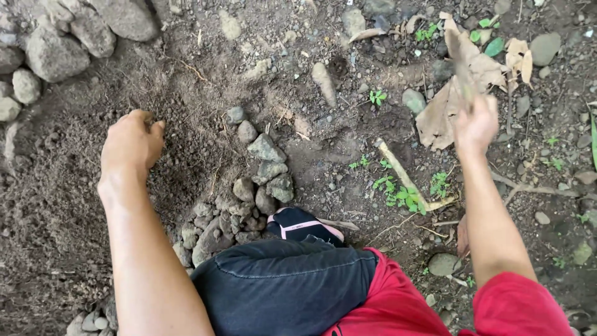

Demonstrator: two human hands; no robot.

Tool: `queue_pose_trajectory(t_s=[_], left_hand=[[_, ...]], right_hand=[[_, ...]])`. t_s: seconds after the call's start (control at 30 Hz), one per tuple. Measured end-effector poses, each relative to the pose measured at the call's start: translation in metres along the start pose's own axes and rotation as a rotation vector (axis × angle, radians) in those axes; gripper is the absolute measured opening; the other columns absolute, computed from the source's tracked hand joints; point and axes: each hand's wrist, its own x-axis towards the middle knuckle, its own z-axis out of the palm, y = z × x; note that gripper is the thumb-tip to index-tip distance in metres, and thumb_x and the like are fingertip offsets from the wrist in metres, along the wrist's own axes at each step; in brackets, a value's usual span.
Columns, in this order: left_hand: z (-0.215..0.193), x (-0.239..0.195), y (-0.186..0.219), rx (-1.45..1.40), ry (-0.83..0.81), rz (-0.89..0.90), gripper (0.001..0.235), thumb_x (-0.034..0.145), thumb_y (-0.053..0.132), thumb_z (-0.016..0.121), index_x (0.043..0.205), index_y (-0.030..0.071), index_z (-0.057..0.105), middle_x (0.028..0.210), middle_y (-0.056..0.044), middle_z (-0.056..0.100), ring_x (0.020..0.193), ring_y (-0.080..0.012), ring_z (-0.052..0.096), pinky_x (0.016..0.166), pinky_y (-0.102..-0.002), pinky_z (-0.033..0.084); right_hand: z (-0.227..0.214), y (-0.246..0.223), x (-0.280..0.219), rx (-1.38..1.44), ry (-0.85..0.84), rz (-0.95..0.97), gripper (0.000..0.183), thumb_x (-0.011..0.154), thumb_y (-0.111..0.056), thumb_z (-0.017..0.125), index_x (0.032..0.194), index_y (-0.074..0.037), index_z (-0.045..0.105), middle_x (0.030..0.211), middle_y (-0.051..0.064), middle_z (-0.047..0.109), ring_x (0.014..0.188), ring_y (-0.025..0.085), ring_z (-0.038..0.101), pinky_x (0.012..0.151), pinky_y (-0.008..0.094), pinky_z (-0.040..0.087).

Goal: Creating a small raised garden bed or planter boundary using rocks and soil.

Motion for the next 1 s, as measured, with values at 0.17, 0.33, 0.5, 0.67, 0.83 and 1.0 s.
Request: queue_pose_trajectory(t_s=[0.17, 0.33, 0.5, 0.67, 0.83, 1.0], left_hand=[[0.003, 0.002, -0.005, -0.007, 0.009, -0.008, 0.041, 0.102, 0.032, 0.061, 0.137, 0.010, 0.063, 0.134, -0.019, 0.064, 0.121, -0.0383, 0.061, 0.105, -0.051, 0.046], [0.007, 0.001, -0.017, 0.009, 0.058, 0.011, 0.040, 0.103, 0.032, 0.062, 0.134, 0.007, 0.066, 0.133, -0.021, 0.064, 0.123, -0.0396, 0.059, 0.104, -0.051, 0.047], [0.008, 0.003, -0.021, 0.007, 0.038, -0.030, 0.040, 0.104, 0.032, 0.061, 0.135, 0.007, 0.064, 0.133, -0.021, 0.064, 0.122, -0.0385, 0.061, 0.103, -0.052, 0.047], [0.014, 0.007, -0.011, -0.012, 0.053, -0.035, 0.040, 0.099, 0.032, 0.065, 0.130, 0.008, 0.064, 0.131, -0.020, 0.064, 0.121, -0.0389, 0.060, 0.100, -0.052, 0.048], [0.024, 0.012, -0.006, -0.023, 0.125, 0.005, 0.033, 0.099, 0.031, 0.067, 0.121, 0.006, 0.067, 0.127, -0.019, 0.066, 0.119, -0.0386, 0.062, 0.097, -0.052, 0.050], [0.040, 0.023, -0.008, -0.038, 0.149, -0.019, 0.033, 0.098, 0.033, 0.066, 0.118, 0.007, 0.065, 0.124, -0.016, 0.066, 0.114, -0.0388, 0.064, 0.094, -0.052, 0.052]], right_hand=[[0.038, -0.043, 0.059, 0.053, 0.016, -0.322, 0.048, 0.089, 0.002, 0.067, 0.135, -0.010, 0.071, 0.131, 0.011, 0.068, 0.106, 0.031, 0.068, 0.088, 0.041, 0.054], [0.036, -0.062, 0.075, -0.028, -0.163, -0.299, 0.050, 0.091, -0.001, 0.070, 0.140, -0.011, 0.069, 0.127, 0.016, 0.064, 0.105, 0.039, 0.066, 0.088, 0.047, 0.052], [0.000, -0.076, 0.064, -0.098, -0.289, -0.229, 0.049, 0.091, -0.002, 0.070, 0.138, -0.015, 0.070, 0.126, 0.017, 0.062, 0.098, 0.041, 0.065, 0.087, 0.049, 0.051], [0.013, -0.040, 0.064, -0.110, -0.256, -0.369, 0.033, 0.093, -0.005, 0.073, 0.126, -0.010, 0.068, 0.126, 0.014, 0.064, 0.110, 0.038, 0.065, 0.090, 0.050, 0.051], [0.026, -0.014, 0.084, -0.202, -0.305, -0.522, 0.040, 0.091, -0.020, 0.086, 0.121, -0.006, 0.064, 0.120, 0.017, 0.062, 0.113, 0.042, 0.064, 0.088, 0.055, 0.049], [0.083, 0.070, 0.103, -0.121, -0.291, -0.509, 0.033, 0.085, -0.010, 0.084, 0.107, 0.002, 0.061, 0.109, 0.024, 0.060, 0.099, 0.041, 0.061, 0.088, 0.050, 0.053]])
